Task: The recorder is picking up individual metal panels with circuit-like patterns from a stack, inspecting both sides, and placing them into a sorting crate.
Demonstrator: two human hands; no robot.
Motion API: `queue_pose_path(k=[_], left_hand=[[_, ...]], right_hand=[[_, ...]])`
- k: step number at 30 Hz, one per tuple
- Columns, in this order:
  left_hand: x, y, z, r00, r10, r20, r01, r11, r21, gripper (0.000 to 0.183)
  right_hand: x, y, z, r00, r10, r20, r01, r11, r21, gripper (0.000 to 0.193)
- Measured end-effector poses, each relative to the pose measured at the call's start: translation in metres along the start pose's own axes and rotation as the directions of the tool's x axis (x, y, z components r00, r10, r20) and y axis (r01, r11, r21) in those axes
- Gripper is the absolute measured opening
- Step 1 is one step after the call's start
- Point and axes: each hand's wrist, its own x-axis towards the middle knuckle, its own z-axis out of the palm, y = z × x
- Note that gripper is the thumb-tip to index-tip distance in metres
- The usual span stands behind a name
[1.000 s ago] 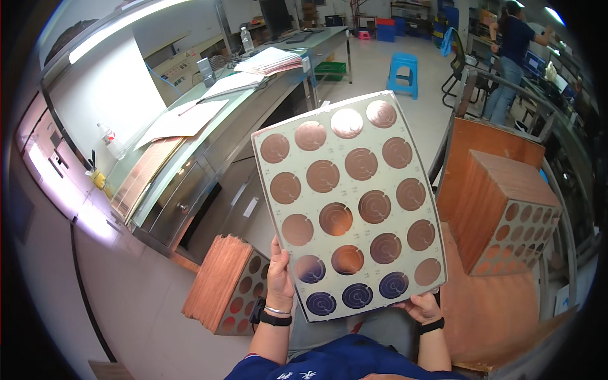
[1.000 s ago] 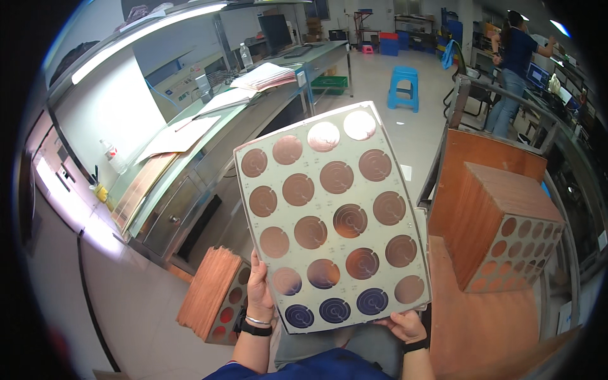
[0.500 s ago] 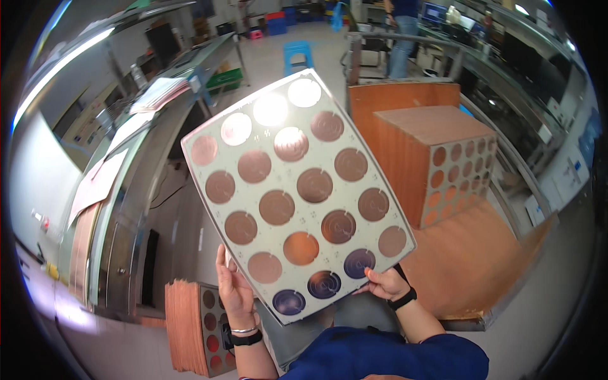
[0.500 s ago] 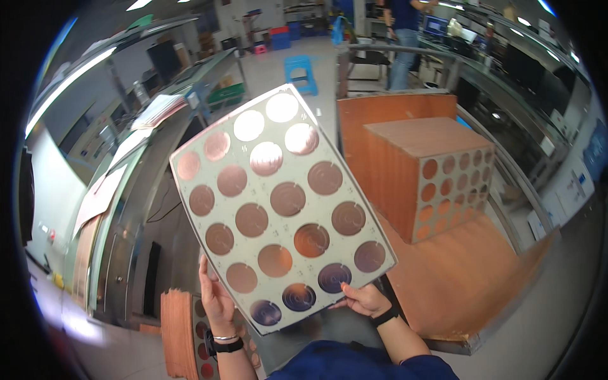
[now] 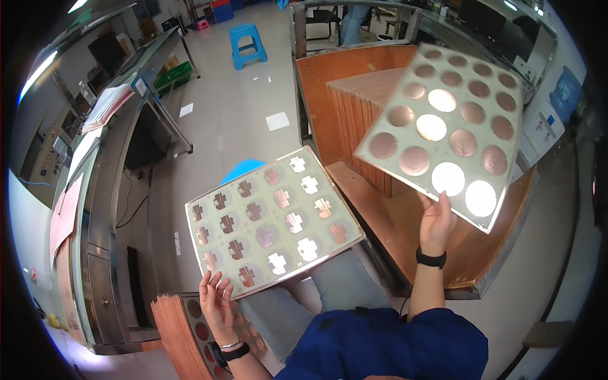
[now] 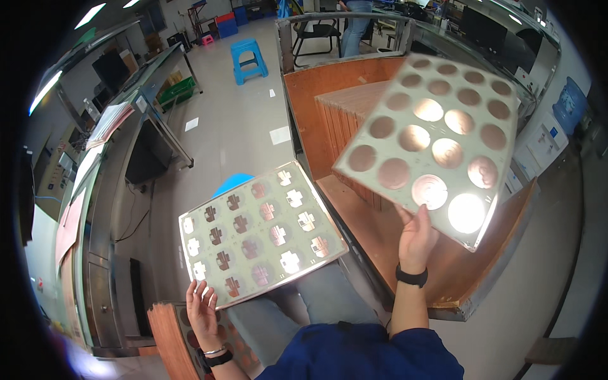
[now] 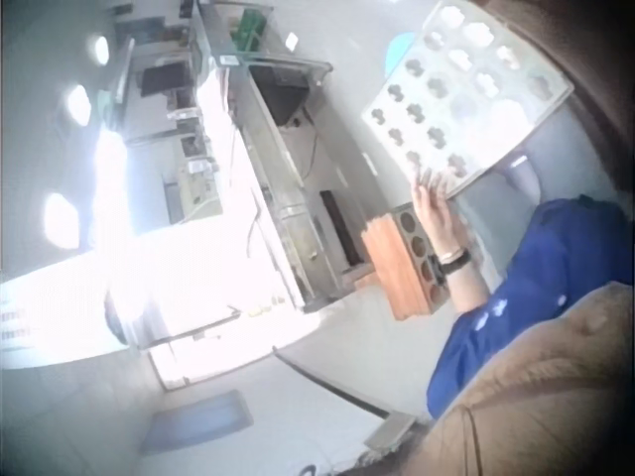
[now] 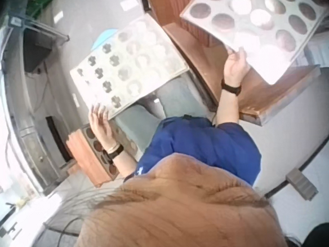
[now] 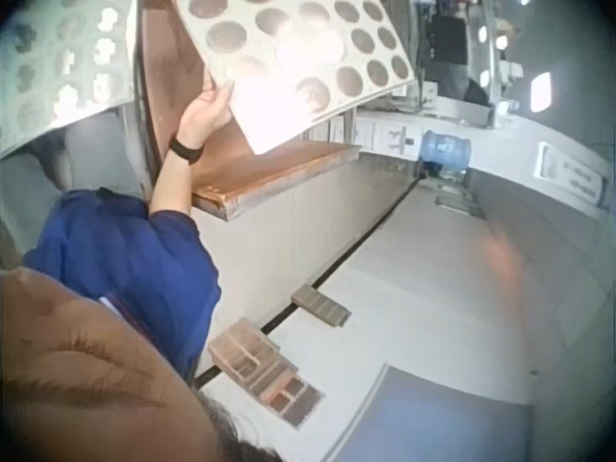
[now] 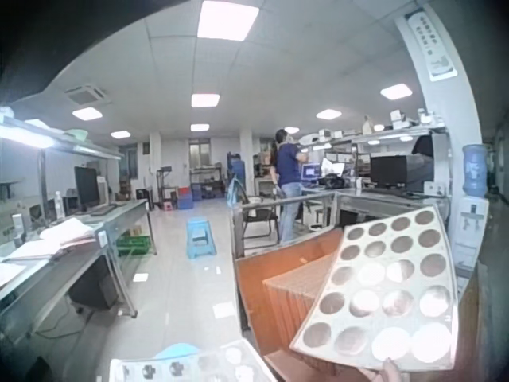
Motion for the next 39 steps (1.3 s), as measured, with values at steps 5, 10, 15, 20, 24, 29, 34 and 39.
queue_pose_path(k=[5,10,15,20,24,29,34,39], left_hand=[[0.002,-0.002,-0.003,0.998,0.025,-0.051,-0.026,1.000,-0.018,0.036],[0.005,-0.002,-0.004,0.999,0.019,-0.049,-0.018,1.000,0.003,0.037],[0.005,-0.005,-0.010,0.999,0.011,-0.051,-0.011,1.000,-0.013,0.037],[0.003,-0.009,-0.014,0.997,-0.011,-0.080,0.010,1.000,-0.019,0.036],[0.002,-0.011,-0.013,0.995,0.014,-0.098,-0.015,1.000,-0.003,0.036],[-0.006,-0.005,-0.022,0.961,0.073,-0.267,-0.054,0.995,0.081,0.028],[-0.004,-0.020,-0.067,0.804,0.286,-0.521,-0.227,0.958,0.175,0.019],[-0.001,-0.032,-0.084,0.832,0.242,-0.499,-0.010,0.906,0.423,0.023]], right_hand=[[0.009,0.014,-0.035,0.969,-0.127,-0.213,0.083,0.976,-0.203,0.033],[0.022,0.035,-0.072,0.839,-0.120,-0.530,-0.113,0.916,-0.385,0.028],[0.026,0.059,-0.093,0.824,-0.073,-0.562,-0.280,0.810,-0.515,0.032],[0.044,0.111,-0.085,0.948,-0.090,-0.305,-0.119,0.789,-0.603,0.040],[0.056,0.141,-0.079,0.972,-0.209,0.104,0.197,0.494,-0.847,0.053],[0.020,0.141,-0.039,0.820,0.452,0.352,0.085,0.512,-0.855,0.039],[-0.030,0.145,-0.008,0.775,0.359,0.520,0.274,0.551,-0.788,0.036],[-0.070,0.158,-0.002,0.634,0.399,0.662,0.664,0.158,-0.731,0.044]])
